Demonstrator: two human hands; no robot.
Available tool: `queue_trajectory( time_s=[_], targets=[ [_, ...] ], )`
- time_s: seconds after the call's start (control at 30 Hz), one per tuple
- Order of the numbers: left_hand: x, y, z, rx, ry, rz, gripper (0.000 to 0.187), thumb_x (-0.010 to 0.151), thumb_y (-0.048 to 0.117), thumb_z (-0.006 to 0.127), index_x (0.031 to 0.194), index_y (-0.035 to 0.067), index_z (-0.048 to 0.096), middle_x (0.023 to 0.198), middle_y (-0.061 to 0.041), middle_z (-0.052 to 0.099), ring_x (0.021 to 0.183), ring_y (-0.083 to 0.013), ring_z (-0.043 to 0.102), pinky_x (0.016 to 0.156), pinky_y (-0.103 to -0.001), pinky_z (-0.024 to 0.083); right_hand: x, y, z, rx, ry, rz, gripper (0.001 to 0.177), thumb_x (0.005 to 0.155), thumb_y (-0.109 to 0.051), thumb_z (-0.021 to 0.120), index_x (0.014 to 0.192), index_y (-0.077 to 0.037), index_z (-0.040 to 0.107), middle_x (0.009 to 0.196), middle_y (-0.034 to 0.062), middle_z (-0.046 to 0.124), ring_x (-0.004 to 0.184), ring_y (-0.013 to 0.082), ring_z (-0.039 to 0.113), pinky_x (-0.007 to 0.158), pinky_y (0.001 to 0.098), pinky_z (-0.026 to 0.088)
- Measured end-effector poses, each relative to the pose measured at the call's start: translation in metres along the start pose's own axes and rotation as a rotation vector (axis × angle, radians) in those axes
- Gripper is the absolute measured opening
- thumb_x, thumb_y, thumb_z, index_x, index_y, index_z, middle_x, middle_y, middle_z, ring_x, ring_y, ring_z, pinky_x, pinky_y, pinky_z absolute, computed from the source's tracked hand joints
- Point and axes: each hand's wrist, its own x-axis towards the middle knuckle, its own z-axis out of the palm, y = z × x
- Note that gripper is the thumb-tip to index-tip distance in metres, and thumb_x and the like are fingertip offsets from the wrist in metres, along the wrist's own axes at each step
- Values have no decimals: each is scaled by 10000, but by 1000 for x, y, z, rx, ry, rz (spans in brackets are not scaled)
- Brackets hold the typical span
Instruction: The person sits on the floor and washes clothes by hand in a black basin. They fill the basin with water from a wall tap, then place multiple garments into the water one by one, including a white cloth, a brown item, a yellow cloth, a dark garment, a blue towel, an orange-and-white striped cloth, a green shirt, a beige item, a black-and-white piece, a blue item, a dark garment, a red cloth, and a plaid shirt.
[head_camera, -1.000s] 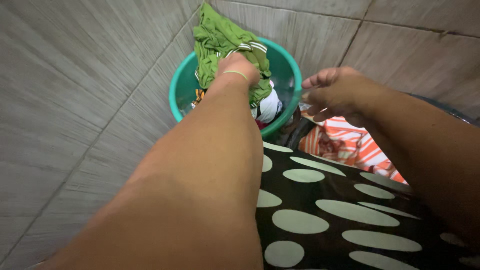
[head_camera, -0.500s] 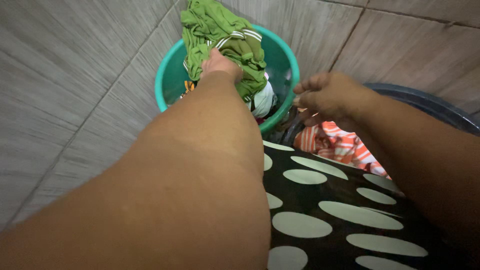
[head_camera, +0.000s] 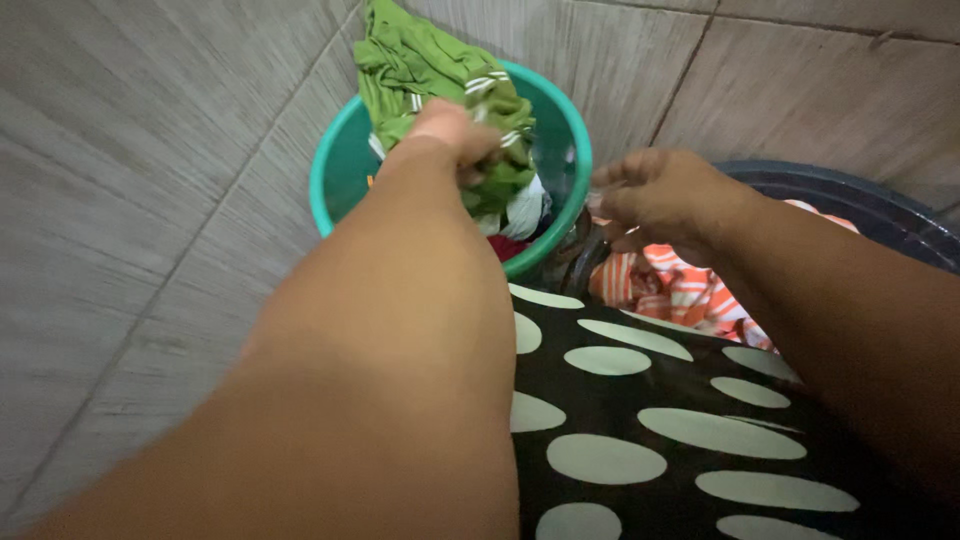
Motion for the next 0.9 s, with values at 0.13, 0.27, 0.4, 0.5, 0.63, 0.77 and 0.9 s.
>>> queue_trajectory(
  time_s=[0.13, 0.27, 0.4, 0.5, 0.63, 0.77, 0.9],
  targets=[
    [-45, 47, 3, -92, -139, 203, 149, 698, 80, 800, 736, 13, 673, 676, -90, 693, 517, -198, 648, 467, -336, 535, -14, -6, -2, 167, -43, -134, 809, 773, -15, 754, 1504, -113, 420, 1193, 106, 666, 986, 228, 708, 723, 384, 599],
    [-81, 84, 15, -339, -316, 436, 125, 688, 64, 764, 734, 49, 648, 619, -47, 628, 477, -145, 564, 416, -311, 472, -35, -11, 0, 319, -35, -295, 927, 712, 61, 772, 1500, -154, 333, 1216, 128, 612, 1028, 284, 707, 745, 405, 615],
    [-92, 97, 32, -565, -429, 538, 157, 718, 62, 750, 851, 30, 674, 667, -64, 681, 479, -141, 569, 419, -297, 445, -53, -11, -10, 379, 107, -252, 648, 735, 57, 752, 1289, -105, 459, 1112, 126, 669, 982, 266, 719, 784, 423, 638],
    [-82, 95, 36, -698, -487, 525, 228, 794, 136, 713, 1009, 64, 694, 770, -80, 691, 580, -164, 617, 491, -296, 502, -61, -3, -23, 395, 177, -266, 380, 848, -2, 741, 1174, -26, 548, 1095, 137, 682, 954, 262, 720, 812, 437, 631],
    [-69, 81, 24, -141, -71, 673, 507, 767, 105, 705, 1268, 177, 677, 1218, -60, 728, 1098, -253, 699, 859, -374, 589, -69, 4, -32, 506, 177, -206, 274, 869, 15, 691, 1110, -31, 569, 1040, 138, 701, 911, 279, 725, 804, 448, 635],
    [-87, 67, 20, 638, -16, 366, 716, 810, 138, 733, 1474, 229, 480, 1428, -143, 576, 1331, -362, 539, 1089, -470, 444, -81, 5, -42, 601, 174, -196, 236, 886, 9, 679, 1088, -36, 566, 1019, 133, 716, 919, 271, 731, 806, 432, 631],
    [-105, 71, 29, 684, -79, 188, 975, 709, 190, 898, 1538, 285, 393, 1498, -103, 467, 1373, -368, 459, 1079, -491, 437, -94, -1, -55, 691, 101, -307, 201, 898, 0, 673, 1076, -24, 584, 1021, 127, 729, 908, 264, 737, 779, 422, 622]
  ],
)
